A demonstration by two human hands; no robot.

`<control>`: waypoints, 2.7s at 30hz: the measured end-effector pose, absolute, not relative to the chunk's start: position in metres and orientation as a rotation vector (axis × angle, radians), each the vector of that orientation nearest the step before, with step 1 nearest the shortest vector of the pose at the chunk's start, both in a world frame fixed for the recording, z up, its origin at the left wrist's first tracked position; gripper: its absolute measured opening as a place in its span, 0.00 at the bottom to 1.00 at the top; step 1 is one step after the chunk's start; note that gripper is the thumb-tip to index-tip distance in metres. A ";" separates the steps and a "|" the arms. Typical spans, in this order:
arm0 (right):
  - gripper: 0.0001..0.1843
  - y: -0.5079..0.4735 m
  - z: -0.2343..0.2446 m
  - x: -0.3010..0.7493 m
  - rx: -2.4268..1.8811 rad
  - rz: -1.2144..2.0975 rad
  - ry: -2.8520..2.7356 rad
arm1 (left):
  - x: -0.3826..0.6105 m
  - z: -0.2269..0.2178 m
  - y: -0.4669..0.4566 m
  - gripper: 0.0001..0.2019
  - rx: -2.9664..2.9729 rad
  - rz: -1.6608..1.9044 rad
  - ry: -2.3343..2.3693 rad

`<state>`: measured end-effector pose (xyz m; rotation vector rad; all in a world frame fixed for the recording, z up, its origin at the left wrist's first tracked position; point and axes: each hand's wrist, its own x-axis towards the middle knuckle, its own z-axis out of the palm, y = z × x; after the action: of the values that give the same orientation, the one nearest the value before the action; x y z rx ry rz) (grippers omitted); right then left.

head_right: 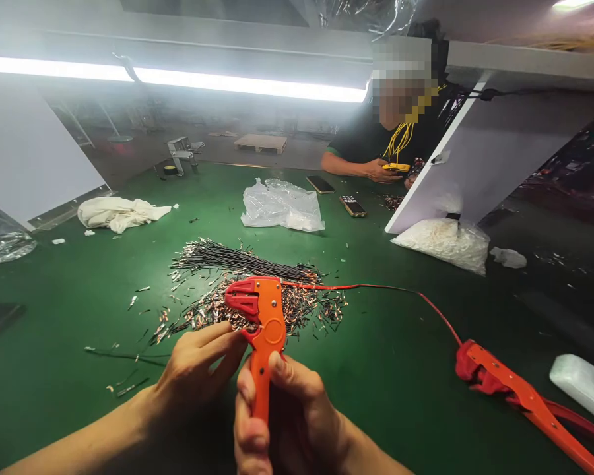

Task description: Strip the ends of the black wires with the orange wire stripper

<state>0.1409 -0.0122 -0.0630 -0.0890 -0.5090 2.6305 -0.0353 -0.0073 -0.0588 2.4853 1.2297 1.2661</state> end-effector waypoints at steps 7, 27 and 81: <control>0.24 -0.008 -0.069 0.140 -0.114 2.686 -0.409 | -0.037 -0.059 -0.006 0.09 2.480 1.160 1.315; 0.12 0.008 -0.063 0.148 -0.429 2.420 -0.663 | -0.046 -0.048 0.001 0.05 2.141 1.487 1.689; 0.15 -0.007 -0.076 0.149 -0.334 2.453 -0.867 | -0.063 -0.026 0.005 0.09 2.548 1.623 1.415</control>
<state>0.1489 -0.0073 -0.0764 -0.3344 -0.8665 2.4528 -0.0627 0.0049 -0.0260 2.5483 1.4153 1.6228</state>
